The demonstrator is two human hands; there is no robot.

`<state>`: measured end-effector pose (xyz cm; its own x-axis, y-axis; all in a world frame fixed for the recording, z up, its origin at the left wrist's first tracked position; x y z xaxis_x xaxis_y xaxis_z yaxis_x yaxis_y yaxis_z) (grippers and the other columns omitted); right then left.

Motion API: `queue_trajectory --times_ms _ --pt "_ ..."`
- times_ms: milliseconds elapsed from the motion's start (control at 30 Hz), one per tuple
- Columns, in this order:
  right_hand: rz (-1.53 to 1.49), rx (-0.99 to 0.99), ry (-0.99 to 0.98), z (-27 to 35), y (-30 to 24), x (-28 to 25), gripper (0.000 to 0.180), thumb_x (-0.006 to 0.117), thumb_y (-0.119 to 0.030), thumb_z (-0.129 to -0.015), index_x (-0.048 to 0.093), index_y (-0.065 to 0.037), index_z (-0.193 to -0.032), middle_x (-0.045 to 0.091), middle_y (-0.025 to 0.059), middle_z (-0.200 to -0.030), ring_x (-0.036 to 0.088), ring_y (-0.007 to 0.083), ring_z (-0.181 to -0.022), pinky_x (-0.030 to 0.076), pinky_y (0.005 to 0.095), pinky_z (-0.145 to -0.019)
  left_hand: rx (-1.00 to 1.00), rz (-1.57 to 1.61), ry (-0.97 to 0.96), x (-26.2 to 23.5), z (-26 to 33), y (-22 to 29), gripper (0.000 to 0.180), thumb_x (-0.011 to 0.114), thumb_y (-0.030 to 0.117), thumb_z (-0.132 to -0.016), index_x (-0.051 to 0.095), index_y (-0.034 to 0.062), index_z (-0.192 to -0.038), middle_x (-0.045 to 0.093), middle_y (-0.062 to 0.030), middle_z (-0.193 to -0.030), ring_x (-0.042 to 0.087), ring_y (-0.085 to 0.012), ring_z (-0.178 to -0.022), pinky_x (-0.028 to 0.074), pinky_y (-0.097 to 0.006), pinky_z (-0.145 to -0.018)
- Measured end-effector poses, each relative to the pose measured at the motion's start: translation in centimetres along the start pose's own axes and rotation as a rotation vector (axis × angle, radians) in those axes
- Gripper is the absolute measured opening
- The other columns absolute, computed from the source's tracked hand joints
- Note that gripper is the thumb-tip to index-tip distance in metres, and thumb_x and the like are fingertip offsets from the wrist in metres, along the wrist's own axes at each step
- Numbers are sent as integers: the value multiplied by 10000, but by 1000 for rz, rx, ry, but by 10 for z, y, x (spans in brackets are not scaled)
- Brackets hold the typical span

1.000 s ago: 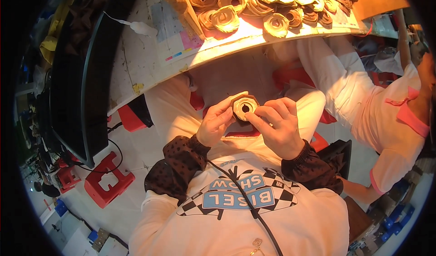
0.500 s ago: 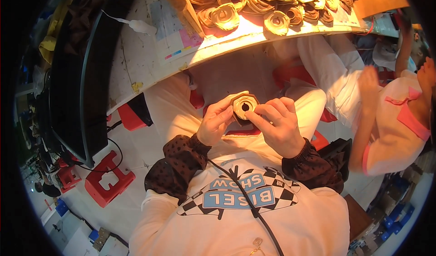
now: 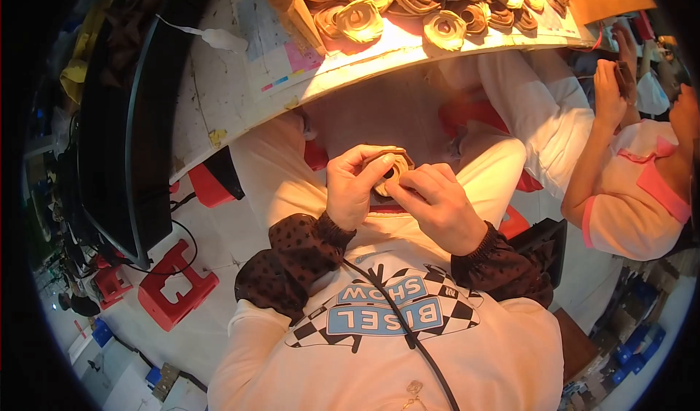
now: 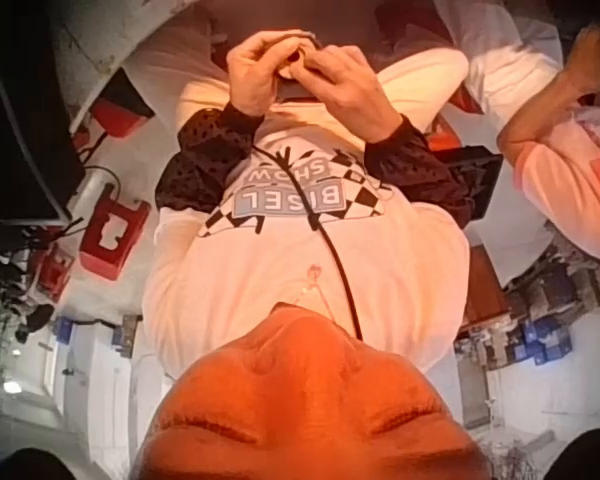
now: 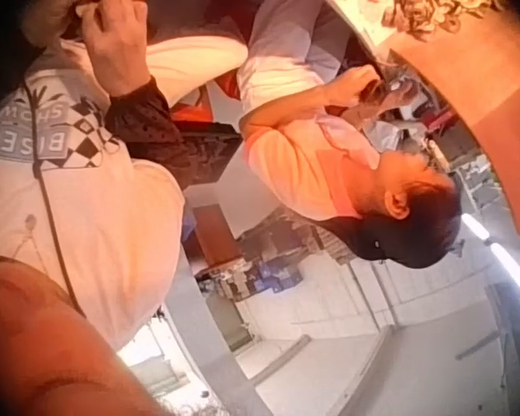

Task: The person applies glue from a glue bottle to small circular plastic components and assembles them by hand.

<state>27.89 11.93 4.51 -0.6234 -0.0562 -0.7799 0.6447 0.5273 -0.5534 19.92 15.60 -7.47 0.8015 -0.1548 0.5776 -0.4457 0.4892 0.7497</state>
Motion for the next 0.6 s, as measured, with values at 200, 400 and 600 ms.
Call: queue_trajectory --times_ms 200,400,600 --pt "-133 200 169 12 19 -16 333 676 -33 -728 612 -13 -1054 570 87 -874 579 214 -764 458 307 -663 124 -101 40 -1 5 19 183 543 35 -909 606 -73 -1042 665 -157 -1010 653 -181 -879 534 -303 -797" --pt "-702 621 166 31 71 15 253 652 -63 -852 582 27 -1078 638 104 -755 626 137 -632 496 244 -585 144 -191 -18 3 4 23 209 548 11 -894 623 -69 -1072 649 -183 -1090 645 -202 -952 515 -294 -848" --pt "-705 558 116 14 70 28 152 655 -83 -838 559 28 -878 626 125 -688 625 173 -572 475 272 -528 153 -194 -91 10 7 25 224 581 -20 -873 643 -39 -1087 629 -168 -1151 612 -164 -1020 495 -283 -887"
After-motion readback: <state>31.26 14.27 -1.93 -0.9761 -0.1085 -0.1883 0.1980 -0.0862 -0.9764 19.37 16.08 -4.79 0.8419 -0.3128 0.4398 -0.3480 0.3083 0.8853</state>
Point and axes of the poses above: each hand's wrist, its own z-axis away from the middle knuckle, its own x-axis out of the palm, y = z × x, the point moved 10 cm from there along -z, towards the middle knuckle
